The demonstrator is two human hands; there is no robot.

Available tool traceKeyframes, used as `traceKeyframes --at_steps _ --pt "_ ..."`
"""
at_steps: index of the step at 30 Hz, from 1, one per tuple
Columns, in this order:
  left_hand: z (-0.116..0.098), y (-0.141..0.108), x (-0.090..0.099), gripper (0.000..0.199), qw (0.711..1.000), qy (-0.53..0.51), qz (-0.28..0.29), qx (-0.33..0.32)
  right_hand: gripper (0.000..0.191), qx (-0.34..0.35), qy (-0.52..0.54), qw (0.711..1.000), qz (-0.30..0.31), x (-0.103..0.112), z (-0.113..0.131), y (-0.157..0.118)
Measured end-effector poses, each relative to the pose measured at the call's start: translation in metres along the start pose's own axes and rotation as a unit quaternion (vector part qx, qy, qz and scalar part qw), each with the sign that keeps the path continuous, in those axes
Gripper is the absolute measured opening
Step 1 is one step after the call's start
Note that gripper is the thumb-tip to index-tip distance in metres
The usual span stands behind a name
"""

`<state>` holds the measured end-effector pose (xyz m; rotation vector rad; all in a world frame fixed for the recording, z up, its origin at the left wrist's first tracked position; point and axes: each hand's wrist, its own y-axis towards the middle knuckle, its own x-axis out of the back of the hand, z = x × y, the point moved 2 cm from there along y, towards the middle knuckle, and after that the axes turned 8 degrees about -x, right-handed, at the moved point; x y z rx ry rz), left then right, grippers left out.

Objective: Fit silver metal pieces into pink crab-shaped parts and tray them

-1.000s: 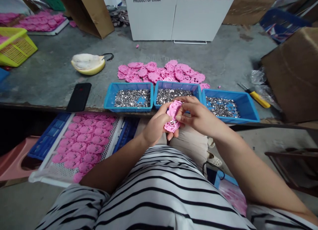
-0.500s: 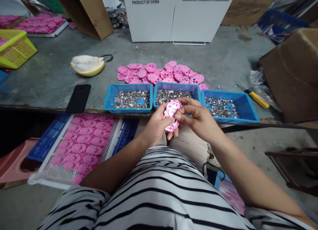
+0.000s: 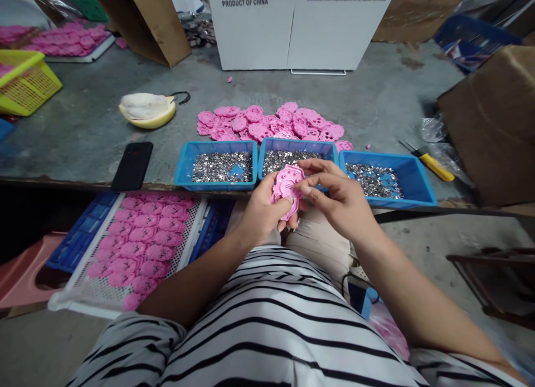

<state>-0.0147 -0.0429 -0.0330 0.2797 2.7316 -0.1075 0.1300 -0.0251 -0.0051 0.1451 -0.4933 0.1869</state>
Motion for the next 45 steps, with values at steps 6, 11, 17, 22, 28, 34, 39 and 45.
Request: traceKeyframes --at_steps 6,11,17,22,28,34,39,45 --pt "-0.001 -0.003 0.002 0.035 1.000 0.015 -0.003 -0.021 0.011 0.003 0.040 0.996 -0.079 0.003 -0.003 -0.004" --pt "0.002 -0.001 0.005 0.032 0.998 0.029 -0.046 -0.031 0.010 0.024 0.034 0.992 -0.116 0.002 -0.014 0.004" --pt "-0.017 -0.001 0.040 0.030 0.973 -0.017 -0.187 -0.131 0.010 0.036 -0.014 0.995 -0.089 -0.011 -0.032 0.035" --pt "-0.049 -0.008 0.069 0.030 0.930 -0.036 -0.300 -0.211 0.021 0.105 -0.214 0.969 0.071 -0.058 0.000 0.075" --pt "-0.051 -0.012 0.075 0.032 0.913 -0.031 -0.327 -0.243 0.026 0.176 -0.489 0.827 0.215 -0.118 0.035 0.111" --pt "-0.043 -0.013 0.087 0.043 0.906 -0.024 -0.337 -0.255 0.027 0.179 -0.539 0.785 0.248 -0.130 0.033 0.119" --pt "-0.037 -0.008 0.092 0.040 0.908 -0.025 -0.345 -0.237 0.029 0.101 -0.410 0.887 0.188 -0.116 0.027 0.122" --pt "-0.028 0.000 0.089 0.037 0.917 -0.020 -0.342 -0.206 0.008 0.013 -0.131 0.984 0.123 -0.107 0.014 0.129"
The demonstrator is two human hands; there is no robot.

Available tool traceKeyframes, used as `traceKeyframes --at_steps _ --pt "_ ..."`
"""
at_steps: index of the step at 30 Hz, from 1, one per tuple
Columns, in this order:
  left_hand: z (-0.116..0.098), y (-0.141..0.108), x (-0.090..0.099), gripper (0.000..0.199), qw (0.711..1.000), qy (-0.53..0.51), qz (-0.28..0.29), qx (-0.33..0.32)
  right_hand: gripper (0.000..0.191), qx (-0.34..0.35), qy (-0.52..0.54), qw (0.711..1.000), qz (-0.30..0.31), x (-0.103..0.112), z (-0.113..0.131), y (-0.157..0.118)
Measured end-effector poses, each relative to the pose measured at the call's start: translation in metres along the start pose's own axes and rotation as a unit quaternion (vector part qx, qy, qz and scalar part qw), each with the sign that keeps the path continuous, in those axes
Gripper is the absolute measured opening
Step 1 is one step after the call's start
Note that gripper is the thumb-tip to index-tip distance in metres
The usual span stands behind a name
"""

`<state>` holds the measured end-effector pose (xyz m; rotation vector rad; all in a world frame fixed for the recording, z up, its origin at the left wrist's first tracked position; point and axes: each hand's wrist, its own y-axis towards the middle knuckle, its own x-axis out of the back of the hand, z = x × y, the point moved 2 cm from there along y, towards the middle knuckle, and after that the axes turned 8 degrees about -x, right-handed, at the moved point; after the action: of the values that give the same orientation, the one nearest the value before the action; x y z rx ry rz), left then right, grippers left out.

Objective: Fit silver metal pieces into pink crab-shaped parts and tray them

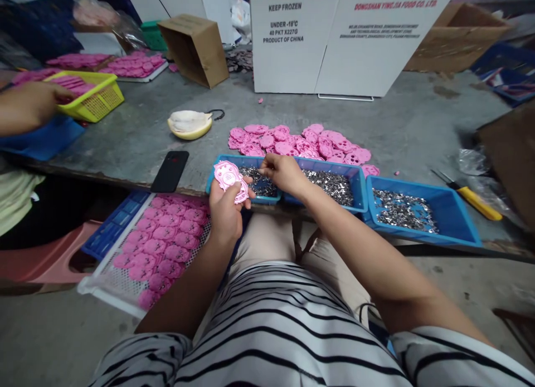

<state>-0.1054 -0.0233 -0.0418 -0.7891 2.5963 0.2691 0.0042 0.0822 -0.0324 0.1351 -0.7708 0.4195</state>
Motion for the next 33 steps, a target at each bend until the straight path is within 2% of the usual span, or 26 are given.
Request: traceKeyframes --at_steps 3,5,8,10,13,18,24,27,33 --pt "0.003 0.001 -0.002 0.037 1.000 0.009 0.004 0.007 0.018 -0.056 0.145 0.988 0.017 -0.002 -0.005 0.004" --pt "0.004 0.002 -0.003 0.036 1.000 0.018 0.008 0.009 0.019 -0.096 0.262 0.960 0.031 -0.002 -0.007 0.005" --pt "0.005 0.002 -0.005 0.037 0.999 0.033 0.018 0.008 0.015 -0.115 0.405 0.906 0.038 0.001 -0.008 0.001" --pt "0.006 0.001 -0.008 0.037 0.999 0.042 0.025 0.000 0.012 -0.112 0.457 0.882 0.040 0.004 -0.009 -0.004" --pt "0.007 -0.002 -0.013 0.036 0.997 0.057 0.042 -0.014 0.015 -0.105 0.494 0.862 0.038 0.008 -0.011 -0.015" --pt "0.013 -0.006 -0.025 0.037 0.994 0.072 0.062 -0.049 0.028 -0.073 0.517 0.853 -0.001 0.011 -0.012 -0.033" --pt "0.019 -0.009 -0.033 0.040 0.990 0.100 0.061 -0.079 0.029 -0.061 0.498 0.864 -0.030 0.013 -0.011 -0.052" --pt "0.018 -0.011 -0.035 0.038 0.989 0.103 0.070 -0.079 0.029 -0.069 0.489 0.869 -0.044 0.015 -0.015 -0.058" --pt "0.020 -0.020 -0.039 0.044 0.992 0.091 0.083 -0.042 0.022 -0.053 0.475 0.870 -0.120 0.016 -0.019 -0.070"
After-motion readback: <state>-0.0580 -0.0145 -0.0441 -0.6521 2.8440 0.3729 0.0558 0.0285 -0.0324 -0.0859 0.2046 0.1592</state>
